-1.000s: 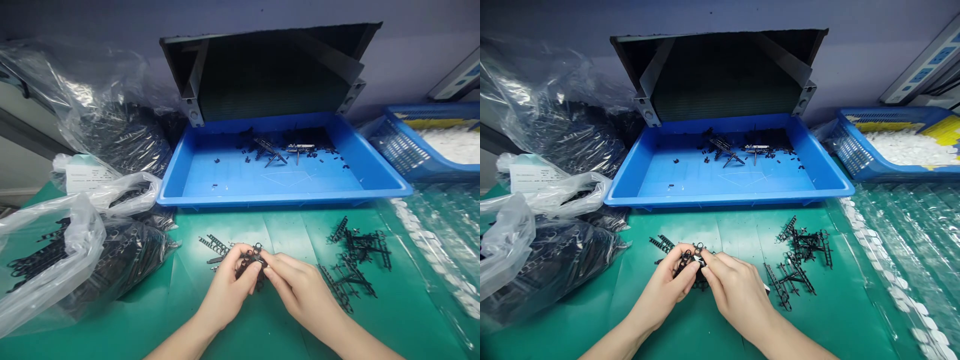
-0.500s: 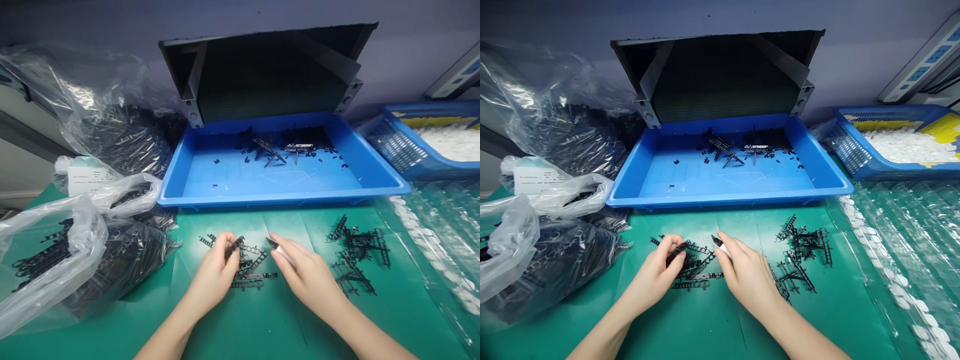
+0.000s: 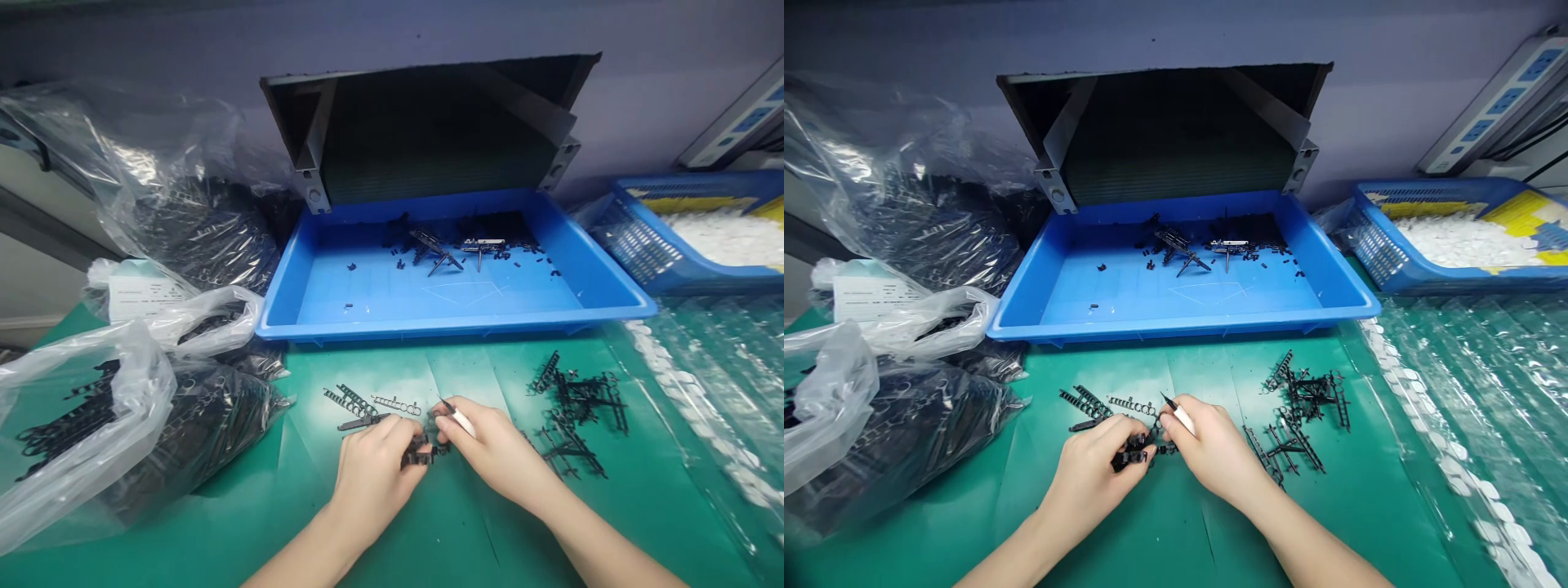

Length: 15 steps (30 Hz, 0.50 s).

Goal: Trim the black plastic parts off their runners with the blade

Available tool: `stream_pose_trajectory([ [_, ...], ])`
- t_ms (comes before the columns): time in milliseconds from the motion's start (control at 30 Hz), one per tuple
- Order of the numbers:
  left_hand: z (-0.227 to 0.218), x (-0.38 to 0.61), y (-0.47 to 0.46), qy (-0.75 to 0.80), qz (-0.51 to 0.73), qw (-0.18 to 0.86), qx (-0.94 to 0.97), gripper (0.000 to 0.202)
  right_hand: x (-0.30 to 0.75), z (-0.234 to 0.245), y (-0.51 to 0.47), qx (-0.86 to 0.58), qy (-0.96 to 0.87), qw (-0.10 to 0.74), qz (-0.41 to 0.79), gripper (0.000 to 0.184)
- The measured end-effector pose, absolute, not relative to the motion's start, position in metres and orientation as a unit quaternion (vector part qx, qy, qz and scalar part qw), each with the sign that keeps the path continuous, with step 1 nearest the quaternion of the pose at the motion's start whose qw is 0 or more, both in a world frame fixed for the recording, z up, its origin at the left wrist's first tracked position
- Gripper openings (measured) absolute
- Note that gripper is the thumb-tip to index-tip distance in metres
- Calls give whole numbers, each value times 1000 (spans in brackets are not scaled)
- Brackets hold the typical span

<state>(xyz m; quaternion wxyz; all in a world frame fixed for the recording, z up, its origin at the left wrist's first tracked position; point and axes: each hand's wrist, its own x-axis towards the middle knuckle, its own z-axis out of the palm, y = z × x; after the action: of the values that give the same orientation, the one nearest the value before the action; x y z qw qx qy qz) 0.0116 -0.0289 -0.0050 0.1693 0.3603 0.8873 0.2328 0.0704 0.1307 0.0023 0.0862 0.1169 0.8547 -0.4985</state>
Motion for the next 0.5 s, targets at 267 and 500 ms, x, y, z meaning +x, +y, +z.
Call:
stream_pose_trajectory([
  [267, 7, 11, -24, 793, 471, 316, 222, 9, 70, 13, 125, 147, 659, 117, -728, 27],
  [500, 6, 10, -25, 700, 609, 357, 108, 13, 79, 4, 125, 111, 792, 39, -599, 32],
])
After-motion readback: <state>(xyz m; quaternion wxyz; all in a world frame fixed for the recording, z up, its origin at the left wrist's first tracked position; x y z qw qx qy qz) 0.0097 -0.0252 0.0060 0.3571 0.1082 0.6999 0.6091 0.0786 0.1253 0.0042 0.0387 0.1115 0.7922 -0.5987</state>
